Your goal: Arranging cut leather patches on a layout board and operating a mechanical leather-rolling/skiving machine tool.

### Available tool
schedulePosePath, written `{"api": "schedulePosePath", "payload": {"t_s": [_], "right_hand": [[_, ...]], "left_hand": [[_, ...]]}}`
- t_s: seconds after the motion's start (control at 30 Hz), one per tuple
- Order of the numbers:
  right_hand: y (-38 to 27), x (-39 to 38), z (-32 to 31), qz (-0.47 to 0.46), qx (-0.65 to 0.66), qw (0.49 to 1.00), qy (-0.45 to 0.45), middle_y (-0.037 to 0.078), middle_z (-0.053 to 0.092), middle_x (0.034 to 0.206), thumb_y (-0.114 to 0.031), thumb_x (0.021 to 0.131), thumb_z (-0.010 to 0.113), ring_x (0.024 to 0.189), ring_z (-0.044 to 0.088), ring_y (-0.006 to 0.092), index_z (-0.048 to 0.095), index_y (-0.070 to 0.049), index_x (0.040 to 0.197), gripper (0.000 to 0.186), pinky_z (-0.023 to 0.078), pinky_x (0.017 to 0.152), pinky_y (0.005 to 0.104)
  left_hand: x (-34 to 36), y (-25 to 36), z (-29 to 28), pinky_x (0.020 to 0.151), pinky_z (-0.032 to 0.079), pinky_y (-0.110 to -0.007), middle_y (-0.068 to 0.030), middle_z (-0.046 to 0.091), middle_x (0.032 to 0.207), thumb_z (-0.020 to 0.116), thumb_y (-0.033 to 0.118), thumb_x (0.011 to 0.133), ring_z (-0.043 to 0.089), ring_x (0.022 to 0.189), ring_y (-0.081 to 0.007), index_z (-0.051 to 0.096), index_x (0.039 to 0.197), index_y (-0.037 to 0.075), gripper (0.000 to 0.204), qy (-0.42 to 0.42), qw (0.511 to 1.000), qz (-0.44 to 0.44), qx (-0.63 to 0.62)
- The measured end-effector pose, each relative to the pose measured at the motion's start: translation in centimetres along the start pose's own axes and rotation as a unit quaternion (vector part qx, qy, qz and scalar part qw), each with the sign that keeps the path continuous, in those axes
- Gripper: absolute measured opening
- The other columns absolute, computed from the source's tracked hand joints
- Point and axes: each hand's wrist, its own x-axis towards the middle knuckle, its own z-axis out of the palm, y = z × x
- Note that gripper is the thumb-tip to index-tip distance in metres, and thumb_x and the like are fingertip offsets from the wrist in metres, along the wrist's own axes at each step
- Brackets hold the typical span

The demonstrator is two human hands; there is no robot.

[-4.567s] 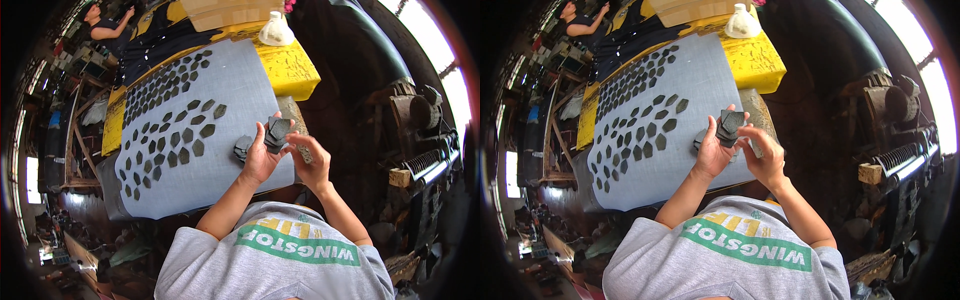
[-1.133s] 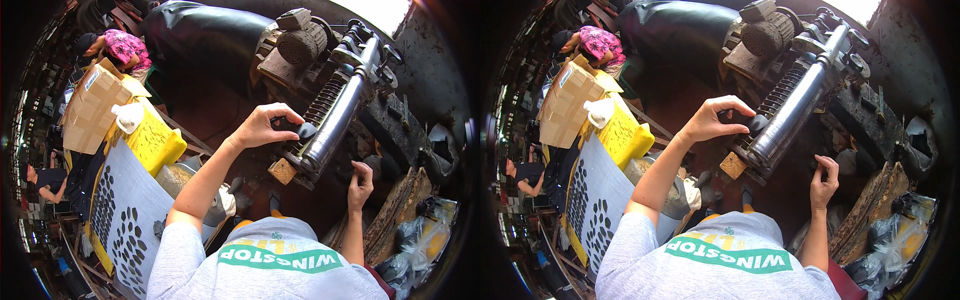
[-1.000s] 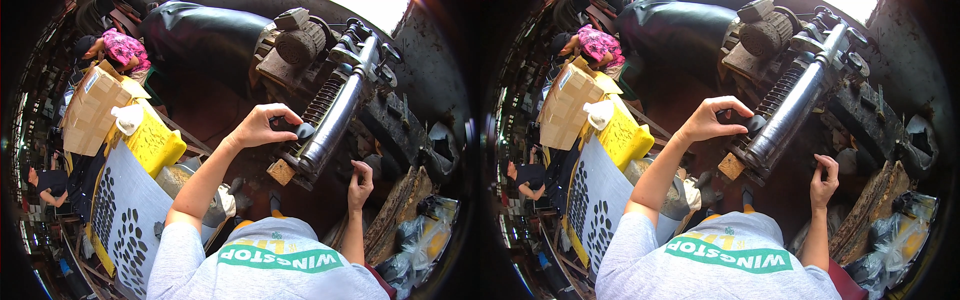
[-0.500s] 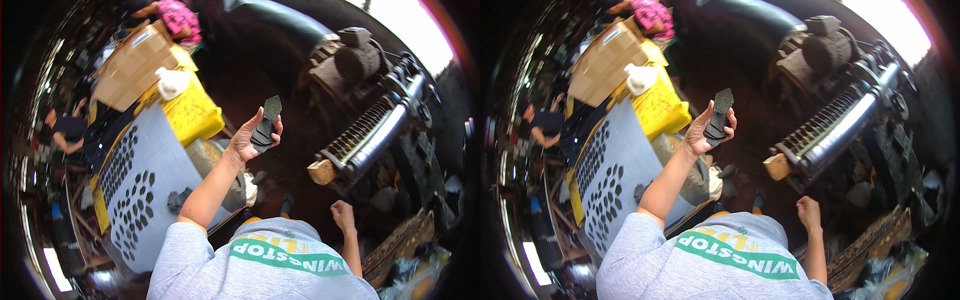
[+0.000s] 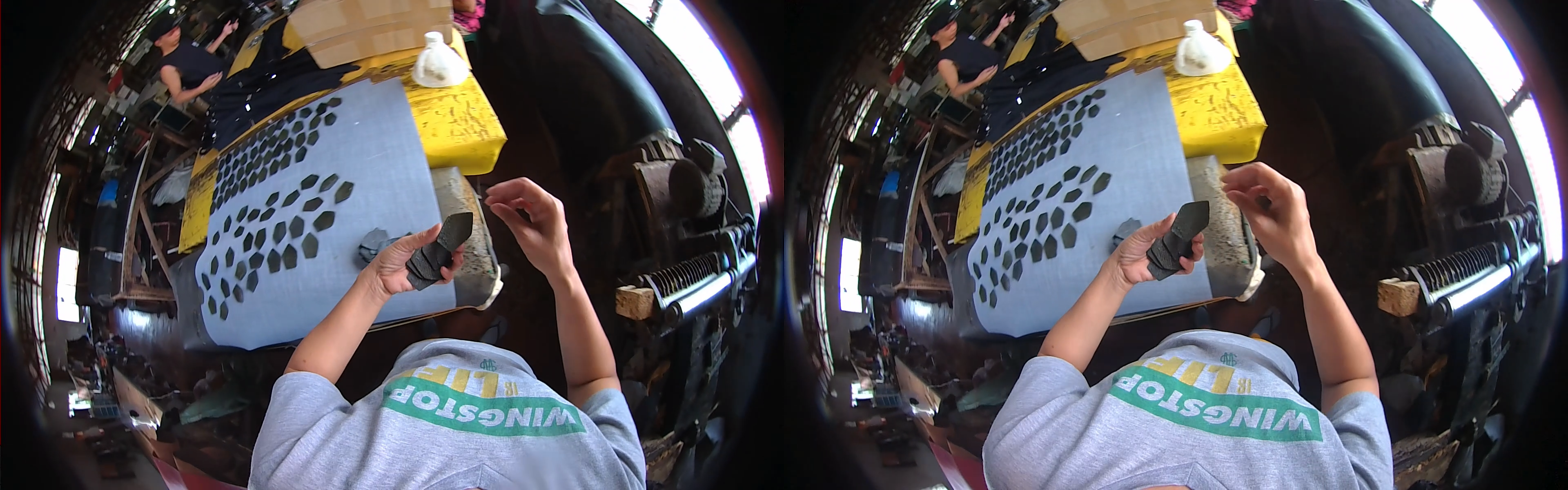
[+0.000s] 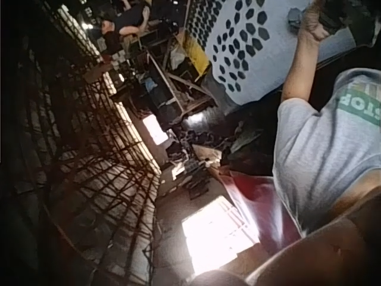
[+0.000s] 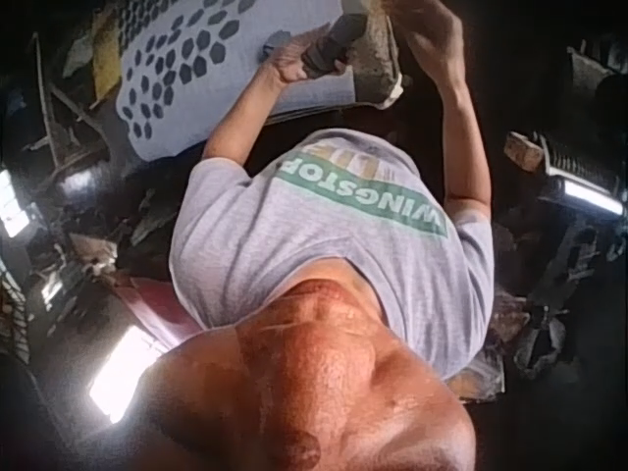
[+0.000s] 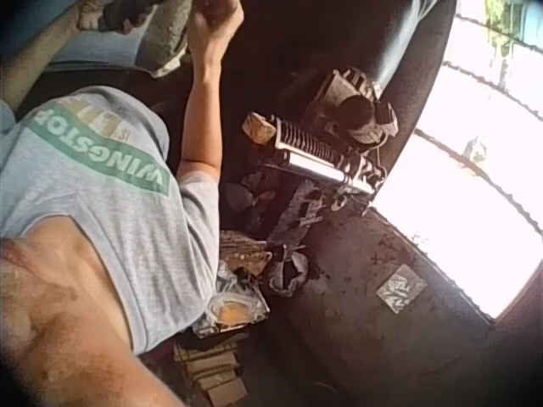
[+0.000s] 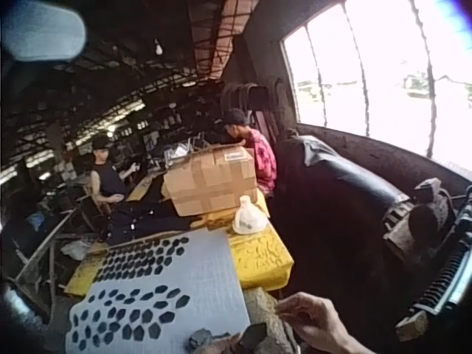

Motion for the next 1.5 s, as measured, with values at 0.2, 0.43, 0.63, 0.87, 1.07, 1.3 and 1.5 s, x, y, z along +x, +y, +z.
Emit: {"api": "schedulePosePath", "payload": {"t_s": [0.2, 0.43, 0.63, 0.87, 1.07, 1.3, 1.5], "right_hand": [[-1.1, 2.4, 6.1, 0.018, 0.011, 0.991, -0.131, 0.008, 0.068, 0.086, 0.002, 0.080, 0.063, 0.078, 0.065, 0.0135, 0.064, 0.000, 0.094, 0.013, 0.050, 0.073, 0.0268], [-1.1, 3.4, 11.0, 0.072, 0.047, 0.976, -0.198, 0.006, 0.066, 0.084, 0.005, 0.077, 0.065, 0.078, 0.063, 0.0115, 0.063, 0.002, 0.091, 0.015, 0.050, 0.072, 0.0241], [-0.8, 4.2, 14.1, 0.125, 0.063, 0.963, -0.231, 0.006, 0.065, 0.084, 0.000, 0.075, 0.066, 0.077, 0.062, 0.0102, 0.063, 0.001, 0.093, 0.018, 0.049, 0.073, 0.0237], [-0.7, 5.1, 16.5, 0.177, 0.078, 0.952, -0.235, 0.005, 0.065, 0.079, -0.005, 0.072, 0.068, 0.077, 0.062, 0.0093, 0.064, 0.000, 0.093, 0.022, 0.047, 0.072, 0.0217], [-0.6, 5.6, 17.4, 0.194, 0.070, 0.948, -0.240, 0.005, 0.065, 0.079, -0.005, 0.070, 0.070, 0.076, 0.062, 0.0091, 0.064, -0.002, 0.090, 0.021, 0.047, 0.074, 0.0221], [0.1, 5.9, 18.4, 0.221, 0.107, 0.938, -0.247, 0.004, 0.065, 0.078, -0.006, 0.070, 0.070, 0.075, 0.061, 0.0082, 0.063, -0.002, 0.092, 0.023, 0.046, 0.073, 0.0218], [0.5, 6.2, 19.0, 0.218, 0.108, 0.937, -0.251, 0.004, 0.065, 0.079, -0.006, 0.070, 0.071, 0.076, 0.061, 0.0080, 0.062, -0.004, 0.091, 0.023, 0.047, 0.074, 0.0209]], "left_hand": [[-5.4, 1.0, -2.5, 0.071, 0.045, -0.031, -0.0130, 0.059, 0.099, 0.069, 0.031, 0.082, 0.053, 0.095, -0.0219, 0.055, 0.111, 0.004, 0.042, 0.017, 0.999, 0.048, -0.013], [-9.4, 2.2, -4.9, 0.069, 0.046, -0.031, -0.0136, 0.058, 0.097, 0.071, 0.028, 0.081, 0.057, 0.090, -0.0233, 0.053, 0.113, 0.003, 0.044, 0.024, 0.997, 0.080, -0.007], [-11.9, 3.2, -6.8, 0.067, 0.047, -0.031, -0.0141, 0.058, 0.096, 0.071, 0.028, 0.082, 0.057, 0.089, -0.0231, 0.052, 0.111, 0.002, 0.043, 0.051, 0.995, 0.083, -0.022], [-13.5, 4.3, -8.1, 0.061, 0.051, -0.030, -0.0138, 0.061, 0.093, 0.071, 0.028, 0.081, 0.061, 0.083, -0.0217, 0.054, 0.109, 0.001, 0.043, 0.051, 0.994, 0.088, -0.034], [-13.9, 5.0, -8.8, 0.066, 0.048, -0.031, -0.0124, 0.058, 0.094, 0.071, 0.029, 0.081, 0.056, 0.090, -0.0225, 0.053, 0.109, 0.002, 0.043, 0.033, 0.996, 0.070, -0.048], [-14.1, 5.0, -9.6, 0.064, 0.049, -0.030, -0.0124, 0.059, 0.094, 0.072, 0.028, 0.081, 0.057, 0.089, -0.0221, 0.054, 0.109, 0.002, 0.042, 0.038, 0.993, 0.073, -0.089], [-14.4, 5.1, -10.1, 0.067, 0.047, -0.031, -0.0119, 0.058, 0.095, 0.070, 0.028, 0.082, 0.055, 0.091, -0.0218, 0.053, 0.110, 0.003, 0.041, 0.030, 0.992, 0.070, -0.104]]}}
